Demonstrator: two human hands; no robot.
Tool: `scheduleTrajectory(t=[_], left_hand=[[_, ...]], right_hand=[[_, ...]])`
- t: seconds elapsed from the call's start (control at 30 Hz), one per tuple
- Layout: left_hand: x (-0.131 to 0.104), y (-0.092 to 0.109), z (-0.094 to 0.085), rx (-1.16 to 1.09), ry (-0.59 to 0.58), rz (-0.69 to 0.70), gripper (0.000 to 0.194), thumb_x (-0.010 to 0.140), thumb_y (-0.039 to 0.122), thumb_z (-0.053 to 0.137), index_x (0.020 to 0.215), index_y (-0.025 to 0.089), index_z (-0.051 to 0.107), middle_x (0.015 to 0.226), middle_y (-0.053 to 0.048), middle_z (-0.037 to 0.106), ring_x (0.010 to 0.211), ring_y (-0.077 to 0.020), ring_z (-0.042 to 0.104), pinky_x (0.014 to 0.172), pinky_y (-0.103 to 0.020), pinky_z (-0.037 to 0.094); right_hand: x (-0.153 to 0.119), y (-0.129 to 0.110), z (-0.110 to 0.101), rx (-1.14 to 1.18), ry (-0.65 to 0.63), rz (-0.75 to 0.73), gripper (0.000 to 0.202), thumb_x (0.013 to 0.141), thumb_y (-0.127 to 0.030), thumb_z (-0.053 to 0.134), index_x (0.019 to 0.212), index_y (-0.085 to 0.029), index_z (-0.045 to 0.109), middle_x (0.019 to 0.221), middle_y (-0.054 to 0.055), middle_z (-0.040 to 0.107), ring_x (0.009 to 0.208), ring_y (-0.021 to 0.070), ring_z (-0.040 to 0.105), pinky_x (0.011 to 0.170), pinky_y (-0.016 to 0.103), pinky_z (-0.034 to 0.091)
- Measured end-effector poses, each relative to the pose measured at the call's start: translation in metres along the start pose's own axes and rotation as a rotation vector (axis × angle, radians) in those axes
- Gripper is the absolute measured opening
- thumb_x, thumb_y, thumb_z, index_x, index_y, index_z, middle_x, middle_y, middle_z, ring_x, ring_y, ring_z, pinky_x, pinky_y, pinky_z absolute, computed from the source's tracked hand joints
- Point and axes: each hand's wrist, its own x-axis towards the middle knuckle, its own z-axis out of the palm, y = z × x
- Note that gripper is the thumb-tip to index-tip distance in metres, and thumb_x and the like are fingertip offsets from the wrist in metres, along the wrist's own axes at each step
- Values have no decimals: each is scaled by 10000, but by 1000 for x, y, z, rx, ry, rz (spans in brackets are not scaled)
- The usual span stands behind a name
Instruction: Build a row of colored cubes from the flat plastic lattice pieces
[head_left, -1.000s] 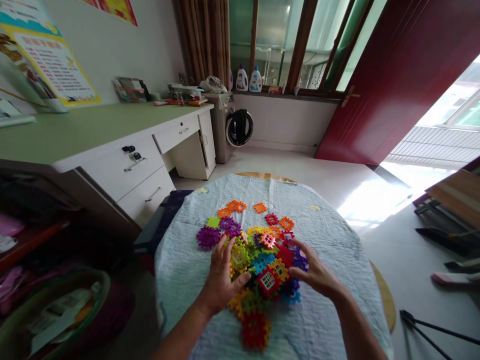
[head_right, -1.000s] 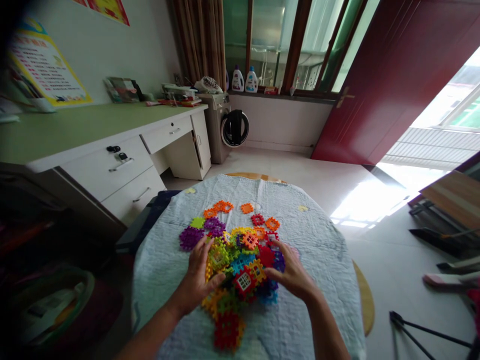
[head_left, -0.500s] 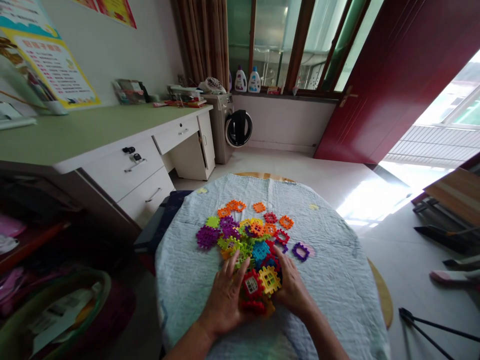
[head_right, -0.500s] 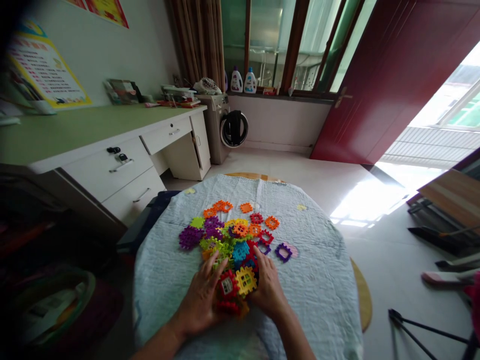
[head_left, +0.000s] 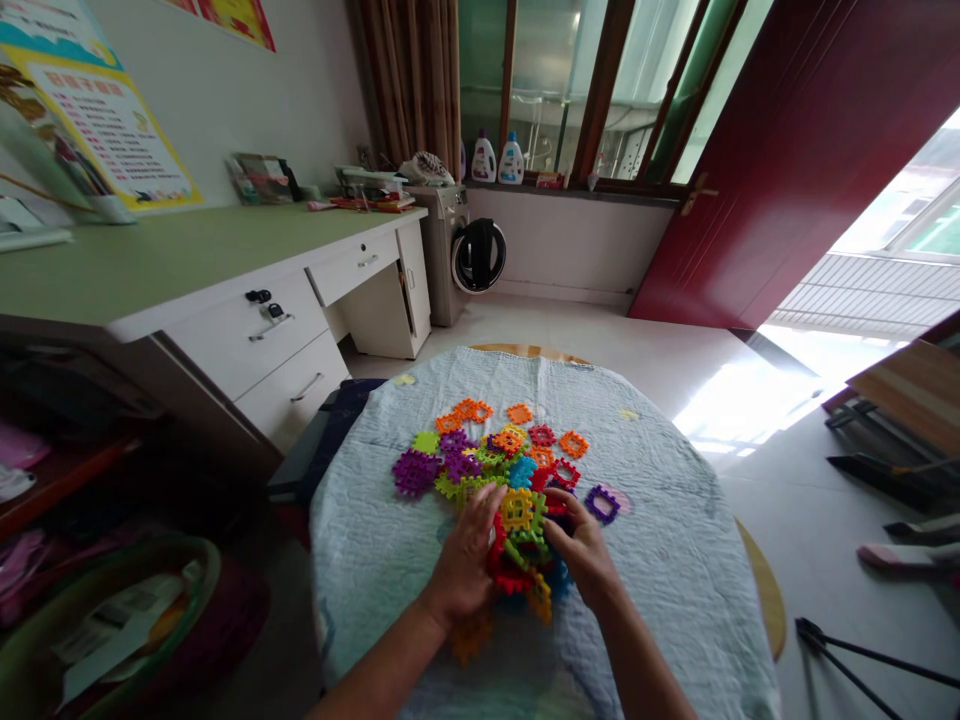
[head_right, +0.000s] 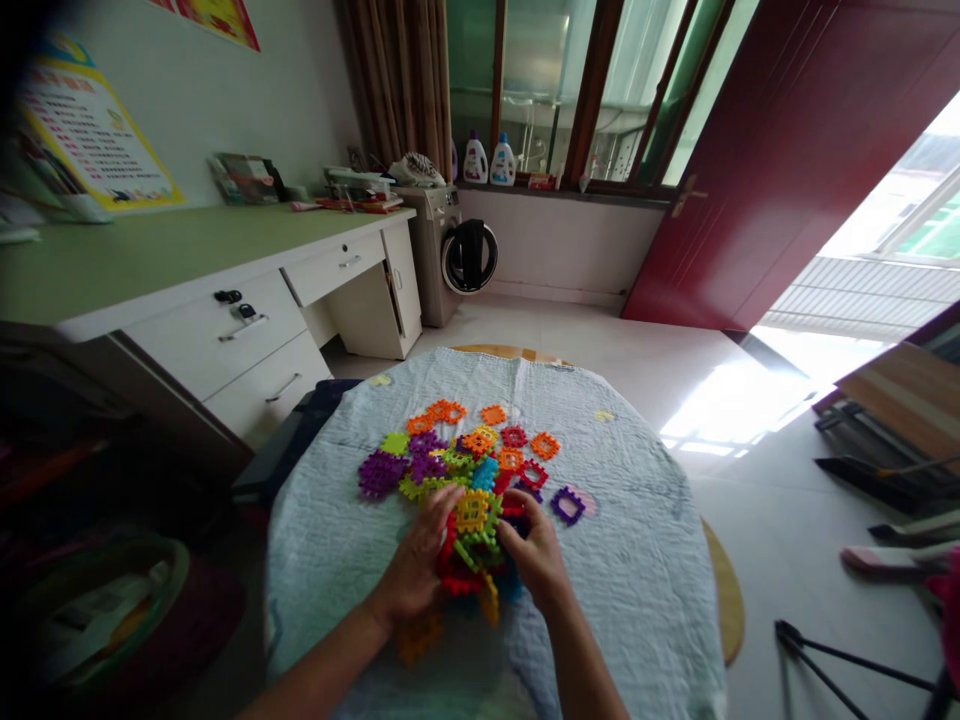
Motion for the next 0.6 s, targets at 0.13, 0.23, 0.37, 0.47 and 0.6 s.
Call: scheduleTrajectory(t=[0.13, 0.23, 0.37, 0.47, 0.6], left_hand=[[26, 20, 9, -115, 70, -13, 953, 752, 422, 742, 1517, 215, 212, 1475, -176, 390, 1396, -347, 368, 1150, -557, 338], [49, 34, 12, -201, 142, -66, 873, 766, 331, 731, 1495, 222, 263, 1434, -157, 426, 1361, -316, 419, 1147, -525, 354], [73, 41, 10, -274, 151, -135, 804, 753, 187, 681, 1466, 234, 314, 1399, -118, 457, 1334, -266, 449, 1150, -467, 370], [83, 38, 1, -278, 107, -151, 716, 751, 152, 637, 1418, 227, 386, 1398, -116, 456, 1260, -248, 509, 1086, -442, 449], [93, 22, -21, -231, 51, -170, 597, 771, 138, 579, 1349, 223, 455, 1397, -114, 457, 845, -131, 634, 838, -353, 578]], right_hand=[[4, -3, 4, 270, 91, 68, 509, 740, -497, 712, 1162, -232, 612, 991, 46, 725, 854, 205, 671, 751, 331, 540], [6, -10, -5, 270, 178, 58, 483, 778, -560, 655, 1149, -253, 630, 1088, 34, 714, 985, 213, 658, 838, 324, 532], [5, -10, -27, 144, 302, 59, 541, 821, -625, 552, 1221, -266, 613, 1179, 31, 690, 1069, 224, 638, 855, 323, 535], [2, -4, -46, 81, 285, 74, 615, 865, -645, 447, 1331, -251, 521, 1147, 66, 693, 1043, 236, 656, 839, 360, 545], [-3, 7, -60, -217, 330, -23, 621, 815, -613, 542, 1296, -220, 535, 1228, 114, 635, 1119, 279, 609, 942, 435, 494]])
